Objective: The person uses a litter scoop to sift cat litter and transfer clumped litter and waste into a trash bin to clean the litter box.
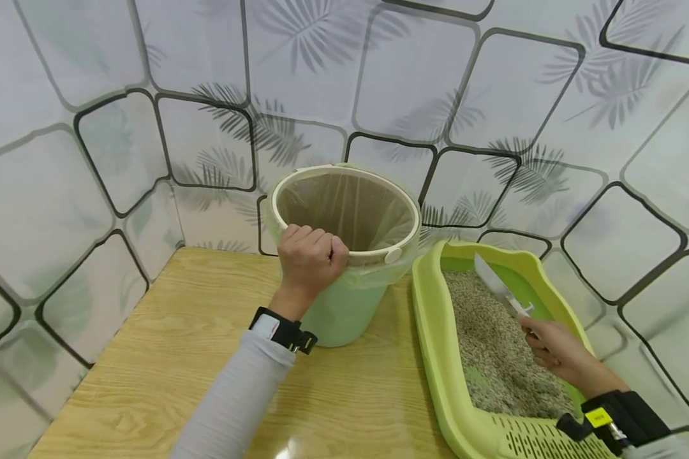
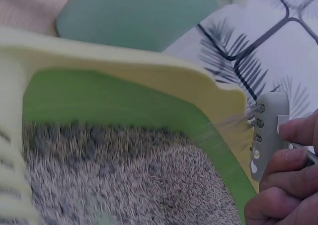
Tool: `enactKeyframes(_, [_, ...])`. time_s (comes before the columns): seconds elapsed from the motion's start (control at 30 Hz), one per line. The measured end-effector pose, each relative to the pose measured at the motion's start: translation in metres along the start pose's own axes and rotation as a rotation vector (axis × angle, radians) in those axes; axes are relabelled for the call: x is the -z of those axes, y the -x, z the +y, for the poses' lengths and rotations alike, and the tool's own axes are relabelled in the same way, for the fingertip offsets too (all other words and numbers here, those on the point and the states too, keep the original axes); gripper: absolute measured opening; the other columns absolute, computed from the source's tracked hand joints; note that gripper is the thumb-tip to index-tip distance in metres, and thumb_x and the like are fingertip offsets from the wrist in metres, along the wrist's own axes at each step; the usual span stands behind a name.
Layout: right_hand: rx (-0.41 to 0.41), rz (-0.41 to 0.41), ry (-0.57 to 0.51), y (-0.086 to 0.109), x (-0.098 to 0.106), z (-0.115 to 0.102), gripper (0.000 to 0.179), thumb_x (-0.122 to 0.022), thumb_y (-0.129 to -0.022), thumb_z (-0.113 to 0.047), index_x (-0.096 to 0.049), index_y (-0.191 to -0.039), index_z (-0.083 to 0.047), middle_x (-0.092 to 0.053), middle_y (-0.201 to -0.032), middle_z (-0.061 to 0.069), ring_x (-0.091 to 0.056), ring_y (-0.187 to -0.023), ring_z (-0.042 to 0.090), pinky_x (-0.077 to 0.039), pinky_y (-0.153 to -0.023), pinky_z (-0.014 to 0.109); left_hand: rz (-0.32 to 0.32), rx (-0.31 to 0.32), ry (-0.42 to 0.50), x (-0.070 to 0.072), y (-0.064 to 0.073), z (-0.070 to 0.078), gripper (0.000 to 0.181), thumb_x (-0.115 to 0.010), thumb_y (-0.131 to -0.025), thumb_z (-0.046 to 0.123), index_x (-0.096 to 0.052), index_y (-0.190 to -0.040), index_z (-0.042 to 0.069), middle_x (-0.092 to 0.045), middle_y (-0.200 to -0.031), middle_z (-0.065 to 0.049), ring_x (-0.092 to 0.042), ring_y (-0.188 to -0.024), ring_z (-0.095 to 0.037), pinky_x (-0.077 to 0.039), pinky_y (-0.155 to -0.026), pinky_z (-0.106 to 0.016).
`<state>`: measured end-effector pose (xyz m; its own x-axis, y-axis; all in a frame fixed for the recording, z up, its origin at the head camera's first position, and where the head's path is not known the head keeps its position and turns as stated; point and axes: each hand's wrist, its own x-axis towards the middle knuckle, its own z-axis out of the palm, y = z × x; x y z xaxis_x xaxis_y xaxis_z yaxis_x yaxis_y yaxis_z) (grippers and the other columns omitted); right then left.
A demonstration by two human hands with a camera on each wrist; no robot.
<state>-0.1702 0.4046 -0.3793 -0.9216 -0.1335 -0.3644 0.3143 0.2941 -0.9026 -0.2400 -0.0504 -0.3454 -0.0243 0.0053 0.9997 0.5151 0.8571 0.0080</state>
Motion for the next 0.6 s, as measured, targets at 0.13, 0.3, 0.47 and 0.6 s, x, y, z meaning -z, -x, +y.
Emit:
enactKeyframes(0.13, [0.023,-0.079,-0.137,0.001,0.003,0.000,0.029,-0.036,-0.109,-0.035,-0.046,-0.086,-0.022,-0.021,-0.058,-0.007,0.001,-0.054,0.023,-0.011,-0.050,0.036,-0.005,0.010,0.007,-0.001,0.002,0.000,0.039,-0.049,-0.081,0.012,-0.035,-0.044,0.011,-0.031,-0.041,-0.002,-0.029,-0.041,-0.019,-0.033,-0.052,-0.032])
enactKeyframes(0.3, [-0.008,-0.003,-0.044,0.002,0.006,-0.006,0.027,-0.037,-0.109,-0.038,-0.046,-0.089,-0.023,-0.025,-0.057,-0.010,-0.004,-0.050,0.017,-0.014,-0.050,0.036,0.002,0.006,0.012,-0.001,0.001,0.001,0.039,-0.049,-0.081,0.012,-0.035,-0.045,0.011,-0.030,-0.041,-0.002,-0.028,-0.041,-0.019,-0.033,-0.051,-0.032])
enactKeyframes(0.47, [0.024,0.244,0.483,0.004,0.005,-0.010,0.042,-0.041,-0.106,-0.047,-0.046,-0.078,-0.016,-0.034,-0.058,-0.007,-0.028,-0.046,0.009,-0.029,-0.046,0.032,0.008,0.001,0.012,-0.001,0.000,0.001,0.039,-0.049,-0.080,0.010,-0.034,-0.045,0.010,-0.029,-0.041,-0.002,-0.027,-0.041,-0.019,-0.032,-0.051,-0.032])
enactKeyframes(0.6, [0.154,0.502,0.990,0.007,0.002,-0.007,0.041,-0.043,-0.104,-0.038,-0.046,-0.081,-0.004,-0.042,-0.059,0.003,-0.040,-0.048,0.017,-0.033,-0.044,0.033,0.008,-0.002,0.012,-0.001,0.000,0.000,0.039,-0.050,-0.080,0.011,-0.035,-0.045,0.010,-0.030,-0.041,-0.002,-0.028,-0.041,-0.019,-0.033,-0.051,-0.033])
